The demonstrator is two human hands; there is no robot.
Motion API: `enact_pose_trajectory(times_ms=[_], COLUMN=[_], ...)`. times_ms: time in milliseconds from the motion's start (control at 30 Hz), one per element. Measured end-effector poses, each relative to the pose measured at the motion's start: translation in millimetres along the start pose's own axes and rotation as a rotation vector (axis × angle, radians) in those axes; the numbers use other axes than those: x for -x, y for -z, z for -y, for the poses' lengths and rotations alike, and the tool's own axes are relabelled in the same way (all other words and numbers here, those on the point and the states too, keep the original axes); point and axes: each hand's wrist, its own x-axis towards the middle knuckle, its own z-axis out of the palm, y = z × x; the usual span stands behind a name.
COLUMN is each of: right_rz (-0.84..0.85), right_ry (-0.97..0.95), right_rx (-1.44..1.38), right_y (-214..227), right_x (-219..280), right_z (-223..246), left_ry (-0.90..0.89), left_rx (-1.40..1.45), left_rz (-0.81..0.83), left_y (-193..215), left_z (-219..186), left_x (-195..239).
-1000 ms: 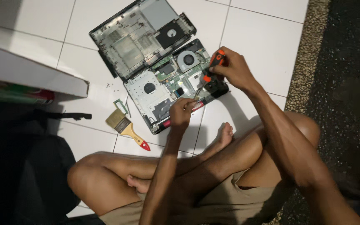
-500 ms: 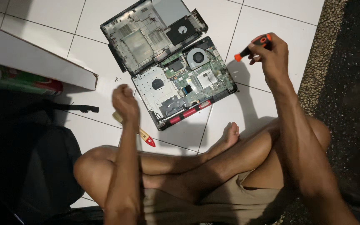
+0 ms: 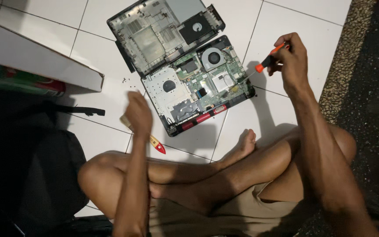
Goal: The person is sitting on the floor and using a screwdriver to remove screws from the internal components of a disassembled laptop. They systematically loosen screws from the motherboard area and place them on the floor.
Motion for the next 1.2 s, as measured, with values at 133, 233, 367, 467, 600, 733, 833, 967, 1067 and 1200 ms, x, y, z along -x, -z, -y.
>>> enact_pose_trajectory(times_ms=[133,233,367,467,600,733,833,967,1067,1200], right_rz=[0.034,0.089,0.254,0.332,0.393,0.458,0.538,0.510,0.497,0.502], right_ry=[0.050,0.125,0.007,-0.022,-0.065,-0.109,-0.103,-0.155,-0.180,-0.135], right_rx=[-0.052,0.183,0.539,0.721,0.824,0.958,0.974,0.959,0.972,1.024], right_y=[3,4,1,-2,-6,-25,-30,-26,-20,-21], right_x=[-16,-27,-26,-23,-25,-20,-19,-9,-13,-17], right_z=[-22,-52,-70,-71,-75,-61,-60,-42,-44,-58], left_ry=[0.034,-0.977,-0.639,-0.701,-0.678,0.206,0.040,-0.223,-0.185,-0.016], left_rx=[-0.172,0.052,-0.214,-0.356,-0.807,-0.122,-0.226,-0.363,-0.189,-0.212], left_rz=[0.121,-0.194,-0.486,-0.692,-0.393,-0.112,-0.158,-0.377,-0.314,-0.108], left_y=[-104,-129,-174,-216,-172,-94,-116,-117,-114,-125], left_z=[71,9,-26,31,91,21,47,33,18,39], left_x=[25,57,55,37,47,61,62,63,67,80])
